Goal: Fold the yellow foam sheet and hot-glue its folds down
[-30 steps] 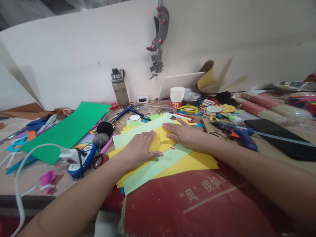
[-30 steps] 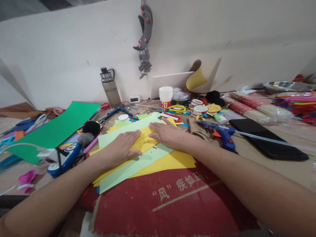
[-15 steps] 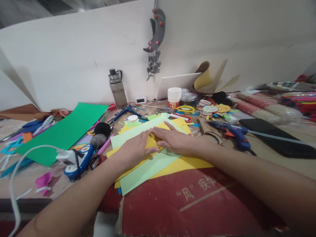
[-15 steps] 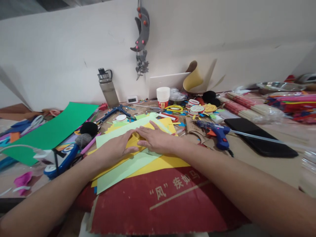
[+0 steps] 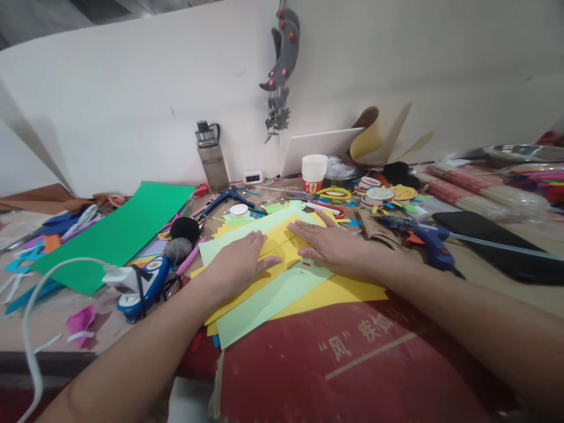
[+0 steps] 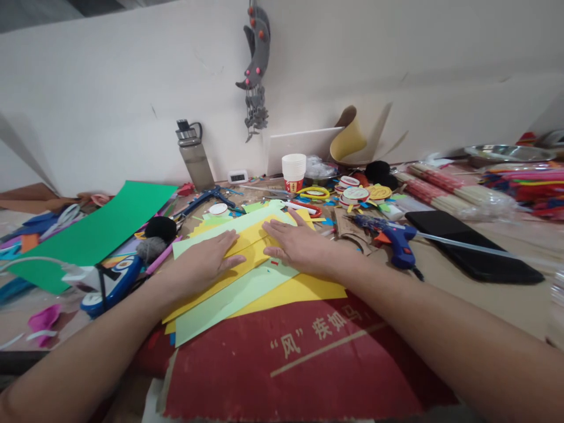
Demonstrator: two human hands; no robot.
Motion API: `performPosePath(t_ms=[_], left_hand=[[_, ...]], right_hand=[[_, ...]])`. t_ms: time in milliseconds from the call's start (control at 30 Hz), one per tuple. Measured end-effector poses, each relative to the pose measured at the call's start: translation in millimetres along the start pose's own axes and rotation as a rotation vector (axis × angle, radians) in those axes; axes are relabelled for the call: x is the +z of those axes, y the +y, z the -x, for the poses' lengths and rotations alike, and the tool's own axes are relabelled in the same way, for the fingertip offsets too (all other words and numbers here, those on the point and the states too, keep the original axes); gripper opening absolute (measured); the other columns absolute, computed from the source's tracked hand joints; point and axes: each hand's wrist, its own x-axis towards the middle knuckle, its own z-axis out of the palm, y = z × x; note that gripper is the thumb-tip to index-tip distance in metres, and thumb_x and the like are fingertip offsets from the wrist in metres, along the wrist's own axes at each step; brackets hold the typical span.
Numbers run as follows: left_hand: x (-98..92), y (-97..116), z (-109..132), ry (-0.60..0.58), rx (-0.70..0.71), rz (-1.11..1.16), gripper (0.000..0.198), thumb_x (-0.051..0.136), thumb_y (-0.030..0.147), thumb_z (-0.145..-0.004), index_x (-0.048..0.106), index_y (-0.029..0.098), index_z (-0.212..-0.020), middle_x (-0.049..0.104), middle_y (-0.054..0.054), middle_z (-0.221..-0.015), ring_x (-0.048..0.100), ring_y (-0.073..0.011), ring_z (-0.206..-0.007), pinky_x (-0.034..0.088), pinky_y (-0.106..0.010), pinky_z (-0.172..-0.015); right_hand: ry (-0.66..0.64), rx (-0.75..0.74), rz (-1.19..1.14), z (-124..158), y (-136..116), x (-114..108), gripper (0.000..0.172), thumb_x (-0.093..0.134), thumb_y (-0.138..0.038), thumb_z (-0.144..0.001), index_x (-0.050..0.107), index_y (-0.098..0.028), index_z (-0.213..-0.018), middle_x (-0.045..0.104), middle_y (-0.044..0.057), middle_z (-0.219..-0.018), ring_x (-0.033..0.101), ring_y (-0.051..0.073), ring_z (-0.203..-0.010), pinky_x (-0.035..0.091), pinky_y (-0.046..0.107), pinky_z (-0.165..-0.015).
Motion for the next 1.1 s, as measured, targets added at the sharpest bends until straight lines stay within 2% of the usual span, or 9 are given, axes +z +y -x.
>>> performPosePath(t_ms=[100,233,367,500,600,800,867,967,1100], left_hand=[[-2.9,1,3,-0.013,-0.049,0.011,0.069,0.03,0.064,-0.095,0.045,0.015,-0.142,0.054,-0.018,-0.141,0.056,-0.0321,-0.125,0.043,-0.04,-0.097],[-4.4,2,6,-0.03,-0.082,0.048,0.074,0.027,0.065,-0.094,0.032,0.017,-0.15,0.06,-0.019,-0.133,0.061,-0.0324,-0.117,0.046,-0.039,-0.089],[-4.3,-1,6,-0.034,-0.067,0.065,0.066,0.024,0.062,-0.096,0.043,0.019,-0.142,0.06,-0.017,-0.133,0.063,-0.03,-0.112,0.047,-0.038,-0.087],[1.2,-5,1,0.003,0.033,0.009,0.053,0.026,0.048,-0.101,0.054,0.016,-0.131,0.057,-0.013,-0.138,0.055,-0.0263,-0.124,0.041,-0.039,-0.101],[7.7,-6,-4,0.068,0.149,-0.103,0.045,0.03,0.037,-0.101,0.06,0.013,-0.124,0.054,-0.013,-0.141,0.043,-0.0249,-0.135,0.032,-0.039,-0.111],[12.1,-1,-8,0.101,0.265,-0.174,0.044,0.03,0.042,-0.101,0.06,0.019,-0.125,0.061,-0.011,-0.123,0.051,-0.0245,-0.116,0.036,-0.042,-0.104],[11.1,0,-8,0.089,0.25,-0.155,0.046,0.03,0.046,-0.101,0.06,0.02,-0.126,0.061,-0.01,-0.12,0.051,-0.0248,-0.115,0.037,-0.042,-0.103],[8.1,0,-7,0.075,0.256,-0.134,0.048,0.031,0.047,-0.1,0.061,0.021,-0.126,0.061,-0.01,-0.121,0.051,-0.0253,-0.115,0.036,-0.043,-0.103],[4.5,-1,-5,0.06,0.262,-0.11,0.048,0.032,0.048,-0.099,0.062,0.021,-0.125,0.062,-0.01,-0.122,0.052,-0.0252,-0.115,0.037,-0.042,-0.103]], right_hand=[[-0.014,-0.011,-0.016,2,-18,-6,0.07,0.029,-0.057,-0.098,0.039,-0.01,-0.15,0.047,0.019,-0.148,0.036,0.027,-0.142,0.01,0.052,-0.121],[0.007,-0.073,-0.08,2,-36,-7,0.07,0.033,-0.056,-0.098,0.033,-0.012,-0.152,0.046,0.019,-0.148,0.039,0.028,-0.141,0.011,0.055,-0.12],[0.008,-0.137,-0.151,1,-38,-6,0.068,0.027,-0.055,-0.1,0.028,-0.014,-0.154,0.044,0.017,-0.15,0.038,0.025,-0.141,0.008,0.056,-0.12],[0.011,0.016,-0.126,2,-25,-8,0.07,0.019,-0.056,-0.099,0.03,-0.013,-0.153,0.039,0.017,-0.153,0.029,0.028,-0.145,0.011,0.06,-0.118],[-0.005,0.095,-0.061,2,-19,-7,0.063,0.022,-0.054,-0.099,0.039,-0.02,-0.15,0.038,0.012,-0.155,0.022,0.032,-0.147,0.014,0.064,-0.115],[-0.027,0.052,-0.03,0,-31,-2,0.055,0.031,-0.053,-0.098,0.047,-0.03,-0.146,0.033,0.003,-0.158,0.017,0.033,-0.149,0.015,0.06,-0.116],[-0.047,0.053,-0.036,1,-27,-2,0.054,0.029,-0.052,-0.099,0.047,-0.032,-0.146,0.034,0.001,-0.158,0.018,0.033,-0.148,0.015,0.062,-0.115],[-0.025,0.105,0.005,7,-5,-3,0.052,0.026,-0.051,-0.099,0.055,-0.034,-0.139,0.037,-0.001,-0.156,0.02,0.035,-0.147,0.012,0.067,-0.114],[0.07,0.191,0.071,14,21,-10,0.054,0.025,-0.049,-0.099,0.064,-0.027,-0.131,0.04,0.006,-0.154,0.023,0.036,-0.146,0.018,0.065,-0.114]])
